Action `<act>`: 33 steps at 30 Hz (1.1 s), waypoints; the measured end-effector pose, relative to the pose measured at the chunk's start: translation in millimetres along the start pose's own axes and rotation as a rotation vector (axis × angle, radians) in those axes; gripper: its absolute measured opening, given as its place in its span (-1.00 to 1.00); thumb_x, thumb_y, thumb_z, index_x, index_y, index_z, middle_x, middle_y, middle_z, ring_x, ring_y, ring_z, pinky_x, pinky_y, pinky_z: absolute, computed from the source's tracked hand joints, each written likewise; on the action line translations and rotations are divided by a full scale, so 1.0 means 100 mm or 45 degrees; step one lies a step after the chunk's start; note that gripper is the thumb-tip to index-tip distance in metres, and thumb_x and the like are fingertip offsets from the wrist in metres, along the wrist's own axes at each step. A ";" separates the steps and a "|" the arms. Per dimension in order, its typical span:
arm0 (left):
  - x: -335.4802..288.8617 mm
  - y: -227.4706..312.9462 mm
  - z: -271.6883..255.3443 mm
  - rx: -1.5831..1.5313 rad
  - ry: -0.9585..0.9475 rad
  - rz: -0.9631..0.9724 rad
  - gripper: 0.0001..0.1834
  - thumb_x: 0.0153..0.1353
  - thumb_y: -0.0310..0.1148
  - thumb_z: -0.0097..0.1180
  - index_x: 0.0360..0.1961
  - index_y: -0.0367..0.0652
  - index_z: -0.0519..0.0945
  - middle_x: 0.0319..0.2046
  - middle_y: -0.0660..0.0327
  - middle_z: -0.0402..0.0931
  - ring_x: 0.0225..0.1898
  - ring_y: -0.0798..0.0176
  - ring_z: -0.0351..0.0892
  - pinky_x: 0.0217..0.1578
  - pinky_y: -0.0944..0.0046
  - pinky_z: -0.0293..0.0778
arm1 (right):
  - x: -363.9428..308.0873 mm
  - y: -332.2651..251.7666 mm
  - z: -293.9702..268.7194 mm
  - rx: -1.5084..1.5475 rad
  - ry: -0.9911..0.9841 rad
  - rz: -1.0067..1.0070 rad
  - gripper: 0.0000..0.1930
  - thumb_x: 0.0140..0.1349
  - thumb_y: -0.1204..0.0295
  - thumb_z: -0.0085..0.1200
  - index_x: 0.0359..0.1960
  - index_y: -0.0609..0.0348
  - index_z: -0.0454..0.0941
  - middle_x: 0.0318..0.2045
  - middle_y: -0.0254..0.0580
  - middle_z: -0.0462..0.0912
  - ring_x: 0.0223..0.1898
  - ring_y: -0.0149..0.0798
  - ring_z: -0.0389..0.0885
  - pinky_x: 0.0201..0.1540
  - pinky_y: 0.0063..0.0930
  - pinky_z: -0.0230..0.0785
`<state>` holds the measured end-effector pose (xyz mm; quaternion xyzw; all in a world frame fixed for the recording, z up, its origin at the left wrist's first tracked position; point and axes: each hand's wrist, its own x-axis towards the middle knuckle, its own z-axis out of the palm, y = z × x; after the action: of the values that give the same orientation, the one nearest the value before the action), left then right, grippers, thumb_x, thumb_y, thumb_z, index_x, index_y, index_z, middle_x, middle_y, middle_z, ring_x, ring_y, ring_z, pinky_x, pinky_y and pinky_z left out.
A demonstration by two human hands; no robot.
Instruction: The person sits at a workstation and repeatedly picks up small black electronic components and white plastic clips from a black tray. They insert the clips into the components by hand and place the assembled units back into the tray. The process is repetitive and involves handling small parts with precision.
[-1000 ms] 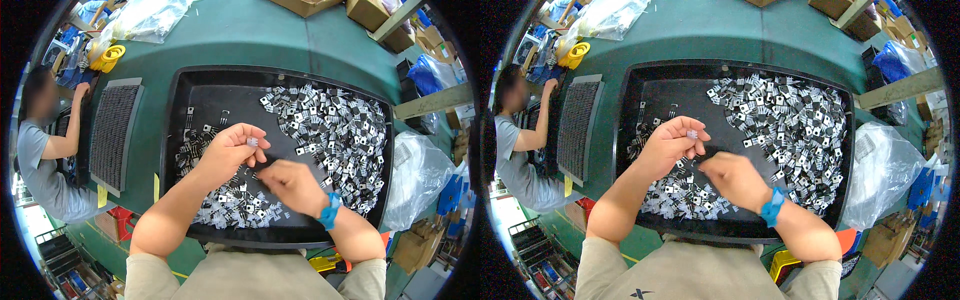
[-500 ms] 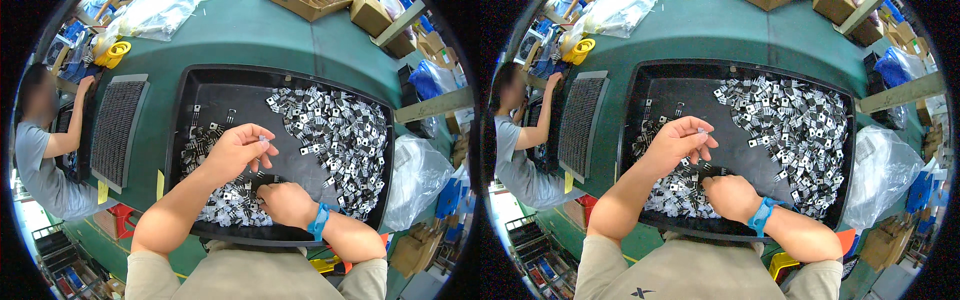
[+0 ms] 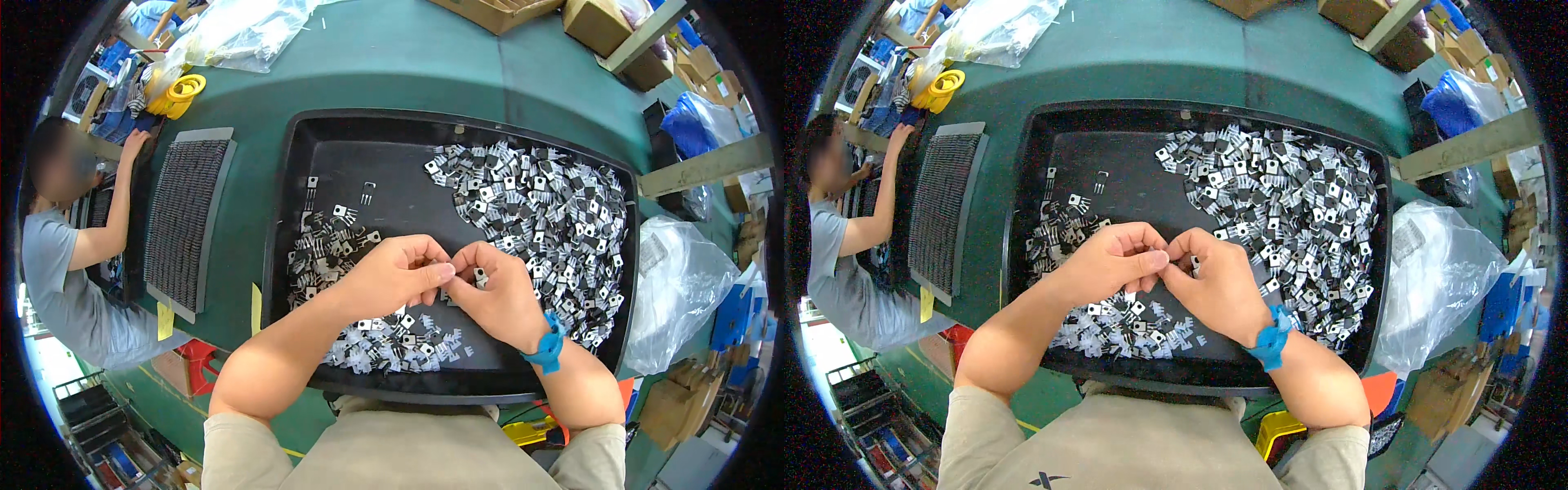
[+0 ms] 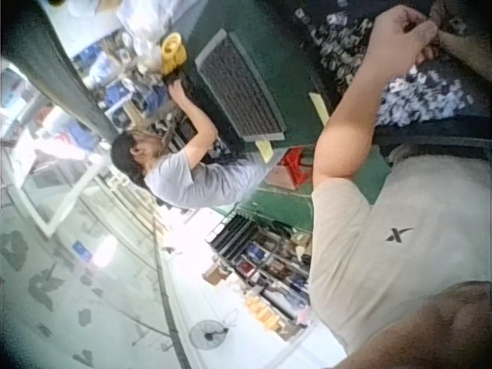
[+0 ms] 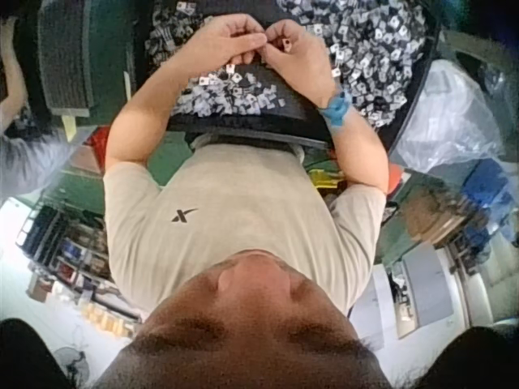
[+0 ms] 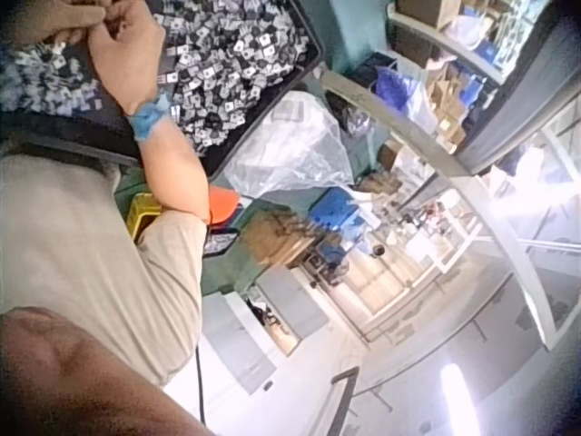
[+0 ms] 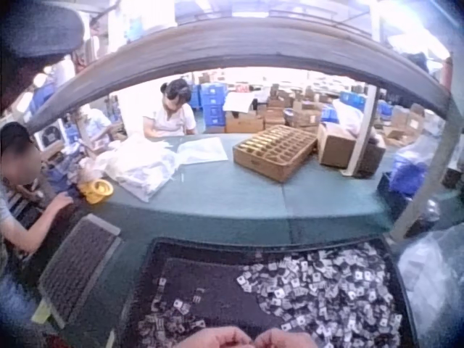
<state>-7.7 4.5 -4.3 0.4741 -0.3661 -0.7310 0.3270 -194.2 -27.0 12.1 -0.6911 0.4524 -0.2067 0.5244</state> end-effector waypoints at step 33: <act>0.00 0.07 0.06 0.211 0.179 0.082 -0.85 0.19 -0.48 0.16 -0.22 -0.30 0.59 -0.52 0.30 0.55 -0.52 0.53 0.49 -0.55 0.50 0.34 | 0.02 0.04 -0.22 -0.366 0.007 -0.652 -0.77 0.10 0.60 0.10 -0.18 0.18 0.51 -0.39 -0.09 0.53 -0.40 0.00 0.58 -0.37 -0.24 0.46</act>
<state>-12.7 2.6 3.4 0.5375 -0.4165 -0.6523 0.3348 -211.9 -40.9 16.2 -0.8494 0.2894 -0.2681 0.3507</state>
